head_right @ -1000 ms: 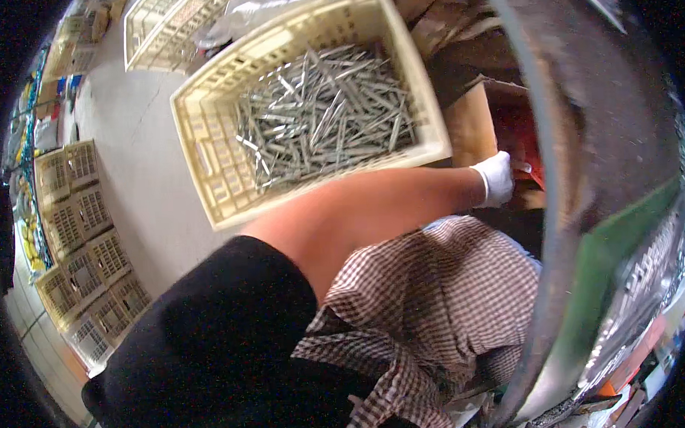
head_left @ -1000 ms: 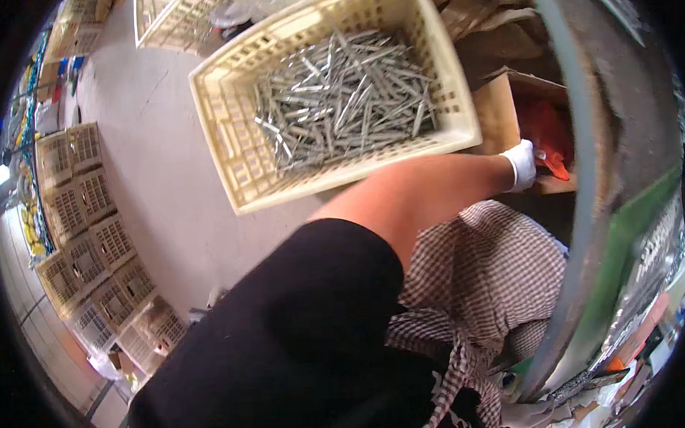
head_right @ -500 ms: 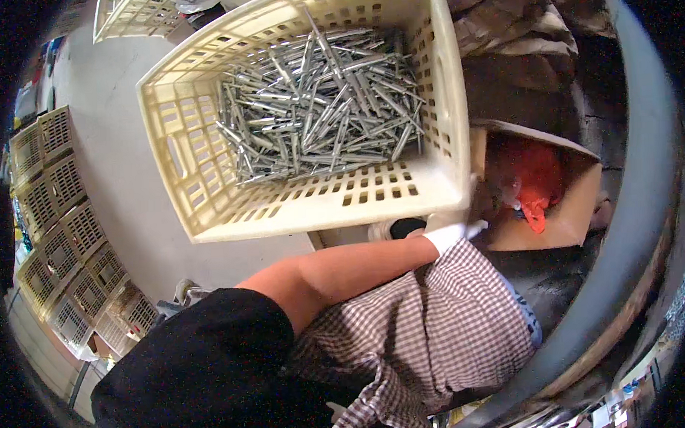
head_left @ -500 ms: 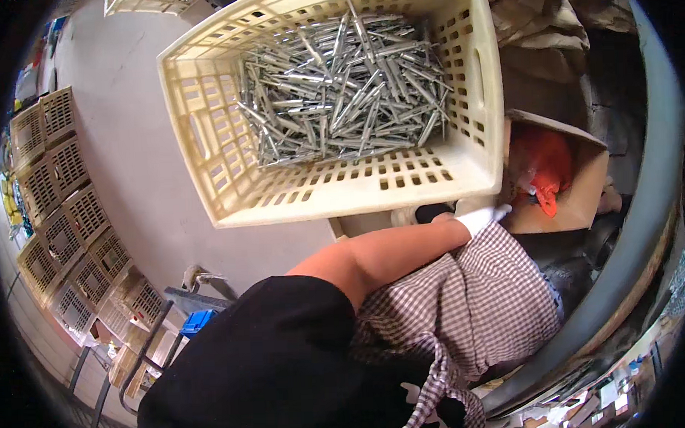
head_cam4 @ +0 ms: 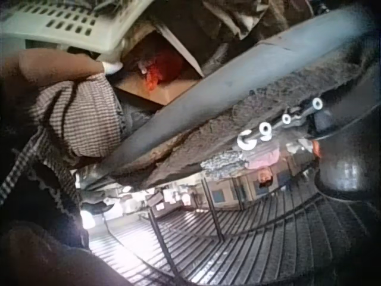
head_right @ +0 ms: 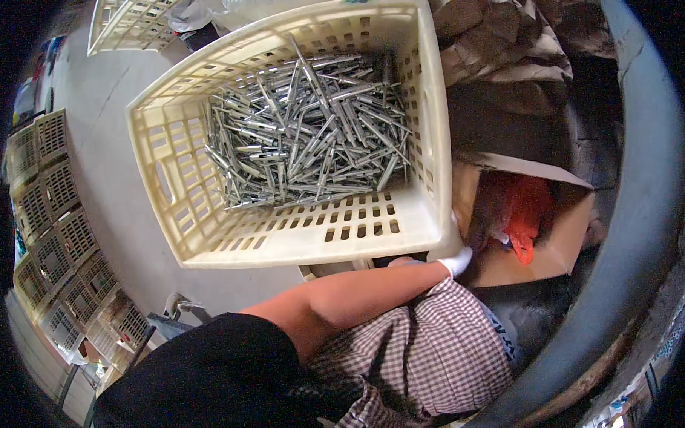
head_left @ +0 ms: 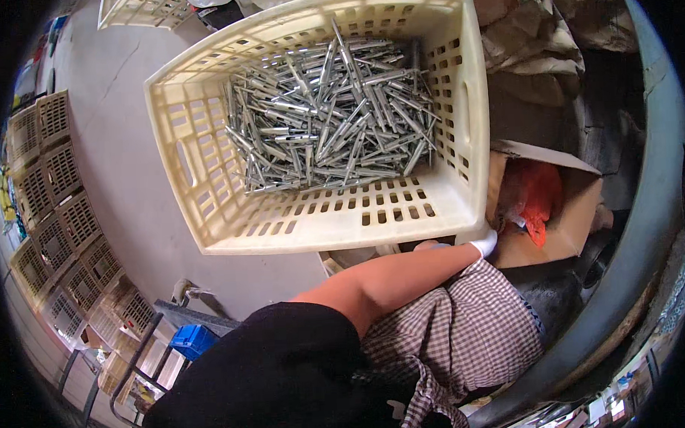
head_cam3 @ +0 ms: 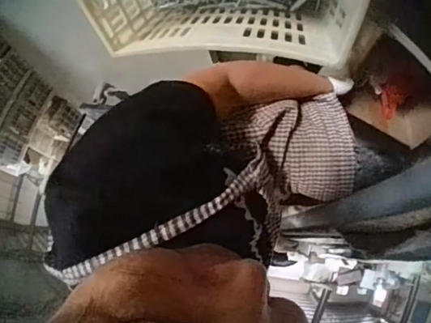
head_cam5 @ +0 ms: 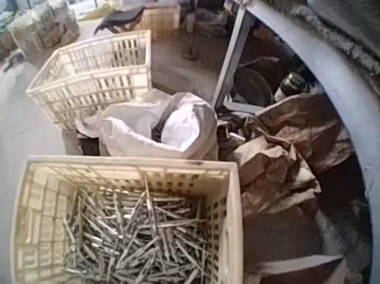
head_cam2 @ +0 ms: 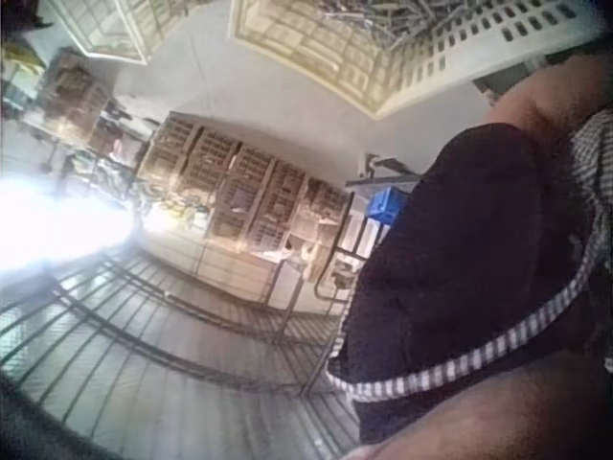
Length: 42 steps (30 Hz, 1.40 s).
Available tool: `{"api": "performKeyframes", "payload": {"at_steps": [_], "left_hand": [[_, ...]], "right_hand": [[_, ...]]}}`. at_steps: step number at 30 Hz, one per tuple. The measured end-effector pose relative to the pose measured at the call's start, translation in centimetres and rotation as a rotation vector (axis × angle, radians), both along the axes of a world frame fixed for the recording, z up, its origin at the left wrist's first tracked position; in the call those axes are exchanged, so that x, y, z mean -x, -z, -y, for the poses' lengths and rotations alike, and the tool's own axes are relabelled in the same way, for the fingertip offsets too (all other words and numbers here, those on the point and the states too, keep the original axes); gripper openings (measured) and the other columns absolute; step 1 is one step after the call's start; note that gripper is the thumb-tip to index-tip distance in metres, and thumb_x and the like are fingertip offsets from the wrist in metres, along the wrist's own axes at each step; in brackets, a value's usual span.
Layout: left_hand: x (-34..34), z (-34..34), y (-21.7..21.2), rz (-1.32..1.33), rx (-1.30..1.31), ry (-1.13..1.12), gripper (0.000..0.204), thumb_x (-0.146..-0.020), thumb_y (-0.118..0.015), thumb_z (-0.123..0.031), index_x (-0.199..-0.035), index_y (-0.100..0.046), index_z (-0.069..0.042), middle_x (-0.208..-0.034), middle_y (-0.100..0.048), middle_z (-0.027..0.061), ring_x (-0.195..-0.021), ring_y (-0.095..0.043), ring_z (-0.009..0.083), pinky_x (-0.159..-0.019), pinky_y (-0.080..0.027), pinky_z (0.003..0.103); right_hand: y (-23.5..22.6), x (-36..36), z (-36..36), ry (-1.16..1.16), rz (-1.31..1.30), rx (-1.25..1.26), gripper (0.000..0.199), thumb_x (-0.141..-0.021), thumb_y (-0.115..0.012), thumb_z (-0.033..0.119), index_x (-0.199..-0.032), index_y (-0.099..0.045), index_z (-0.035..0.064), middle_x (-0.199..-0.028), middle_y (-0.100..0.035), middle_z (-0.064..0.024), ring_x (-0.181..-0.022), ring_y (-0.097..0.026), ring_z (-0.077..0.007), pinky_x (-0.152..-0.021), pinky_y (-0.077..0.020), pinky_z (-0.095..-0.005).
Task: The person assembles metal hardware by hand, inserting metal rods and small fittings into metal tubular casings.
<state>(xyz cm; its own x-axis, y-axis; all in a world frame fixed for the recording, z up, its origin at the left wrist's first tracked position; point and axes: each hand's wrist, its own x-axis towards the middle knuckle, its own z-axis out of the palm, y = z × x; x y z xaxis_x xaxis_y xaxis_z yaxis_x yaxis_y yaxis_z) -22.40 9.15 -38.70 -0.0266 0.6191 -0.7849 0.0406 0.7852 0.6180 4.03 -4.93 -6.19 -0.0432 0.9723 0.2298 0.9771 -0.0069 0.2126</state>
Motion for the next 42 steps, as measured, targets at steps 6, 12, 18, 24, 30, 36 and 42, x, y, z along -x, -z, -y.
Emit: {"api": "performKeyframes", "payload": {"at_steps": [6, 12, 18, 24, 30, 36, 42], "left_hand": [[0.9, 1.4, -1.5, 0.112, 0.086, -0.032, 0.062, -0.096, -0.032, -0.046, -0.144, -0.039, -0.008, -0.150, -0.037, 0.0237, -0.134, -0.040, 0.0400, -0.112, -0.030, 0.050], [-0.9, -6.4, -1.2, -0.074, 0.023, -0.467, 0.097, -0.084, -0.058, -0.017, -0.153, 0.010, -0.007, -0.155, -0.018, 0.0295, -0.133, -0.040, 0.0448, -0.112, -0.034, 0.043], [1.2, -5.7, 3.1, 0.138, 0.039, -0.432, 0.089, -0.087, -0.066, -0.031, -0.153, -0.015, 0.001, -0.147, -0.040, 0.0235, -0.136, -0.041, 0.0335, -0.113, -0.033, 0.039], [-7.1, -8.7, -8.4, 0.499, -0.310, -0.025, 0.085, -0.088, -0.065, -0.032, -0.152, -0.018, 0.001, -0.146, -0.042, 0.0231, -0.134, -0.042, 0.0330, -0.113, -0.034, 0.039], [-10.5, -6.3, -8.3, 0.747, -0.385, 0.177, 0.082, -0.089, -0.063, -0.033, -0.151, -0.021, 0.001, -0.145, -0.043, 0.0225, -0.133, -0.044, 0.0325, -0.111, -0.035, 0.040], [-4.5, -3.7, -0.7, 0.846, -0.321, 0.136, 0.078, -0.091, -0.061, -0.034, -0.150, -0.024, 0.000, -0.144, -0.045, 0.0219, -0.131, -0.045, 0.0320, -0.110, -0.037, 0.040], [5.2, -2.3, 1.7, 0.883, -0.331, 0.010, 0.075, -0.092, -0.060, -0.035, -0.149, -0.027, 0.000, -0.143, -0.047, 0.0214, -0.130, -0.047, 0.0315, -0.109, -0.038, 0.040]], "right_hand": [[0.3, -1.2, 1.2, 0.039, -0.070, 0.024, 0.032, -0.092, -0.066, 0.036, -0.097, -0.063, 0.0048, -0.099, -0.066, -0.0111, -0.086, -0.065, -0.0333, -0.073, -0.0550, -0.0440], [0.0, -1.6, 3.8, 0.129, -0.140, -0.031, 0.032, -0.092, -0.067, 0.037, -0.097, -0.063, 0.0049, -0.100, -0.066, -0.0109, -0.087, -0.065, -0.0335, -0.074, -0.0550, -0.0441], [0.0, -1.9, 9.0, 0.291, -0.247, -0.242, 0.033, -0.091, -0.067, 0.038, -0.097, -0.064, 0.0050, -0.101, -0.066, -0.0107, -0.088, -0.065, -0.0338, -0.076, -0.0551, -0.0443], [-0.1, 0.9, 12.8, 0.580, -0.276, -0.404, 0.017, -0.093, -0.056, 0.011, -0.096, -0.064, -0.0035, -0.091, -0.067, -0.0141, -0.083, -0.062, -0.0280, -0.079, -0.0495, -0.0361], [-1.8, 2.9, 11.7, 0.627, -0.298, -0.436, 0.007, -0.084, -0.057, 0.007, -0.088, -0.063, 0.0029, -0.084, -0.066, -0.0170, -0.077, -0.064, -0.0356, -0.071, -0.0506, -0.0405], [-2.5, 3.7, 11.2, 0.574, -0.314, -0.462, 0.005, -0.083, -0.060, 0.006, -0.088, -0.062, 0.0052, -0.079, -0.064, -0.0156, -0.071, -0.063, -0.0357, -0.065, -0.0497, -0.0407], [-2.4, 3.6, 11.6, 0.600, -0.388, -0.462, 0.008, -0.081, -0.061, 0.007, -0.089, -0.063, 0.0061, -0.078, -0.064, -0.0163, -0.072, -0.062, -0.0370, -0.066, -0.0500, -0.0413]]}}
